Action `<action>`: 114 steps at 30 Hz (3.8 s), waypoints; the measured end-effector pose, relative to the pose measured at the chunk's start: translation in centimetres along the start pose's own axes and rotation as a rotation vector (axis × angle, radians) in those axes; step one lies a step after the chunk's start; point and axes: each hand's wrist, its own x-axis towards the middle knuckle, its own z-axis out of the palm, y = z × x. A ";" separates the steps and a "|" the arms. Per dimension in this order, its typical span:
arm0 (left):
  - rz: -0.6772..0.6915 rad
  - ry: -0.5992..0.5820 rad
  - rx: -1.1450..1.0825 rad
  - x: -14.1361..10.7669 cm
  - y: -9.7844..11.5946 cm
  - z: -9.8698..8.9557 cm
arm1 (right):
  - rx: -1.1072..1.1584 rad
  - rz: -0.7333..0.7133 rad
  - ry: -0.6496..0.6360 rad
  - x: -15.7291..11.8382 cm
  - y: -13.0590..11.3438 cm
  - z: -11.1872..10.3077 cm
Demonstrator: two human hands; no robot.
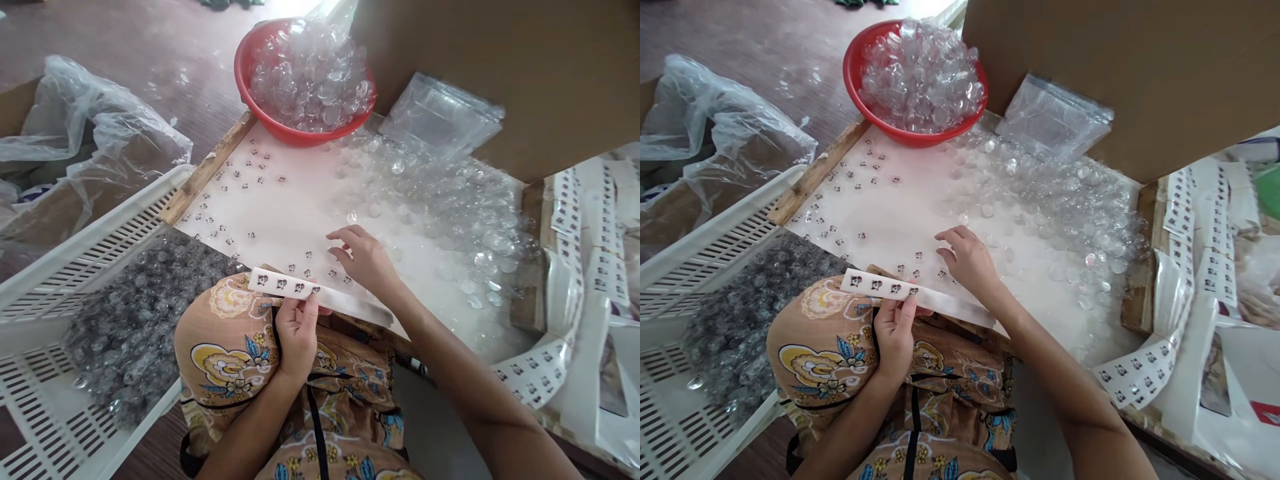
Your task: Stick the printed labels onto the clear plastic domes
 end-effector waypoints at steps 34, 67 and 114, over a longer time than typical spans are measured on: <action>-0.071 -0.009 -0.180 -0.2 -1.0 -0.3 | 0.258 0.307 -0.120 3.0 1.4 1.4; -0.037 0.009 -0.049 -0.2 -1.3 -0.4 | 0.155 0.129 0.069 1.7 4.3 -0.2; -0.094 0.061 -0.081 0.2 -1.6 -0.4 | -0.075 -0.133 0.018 0.8 4.9 -0.7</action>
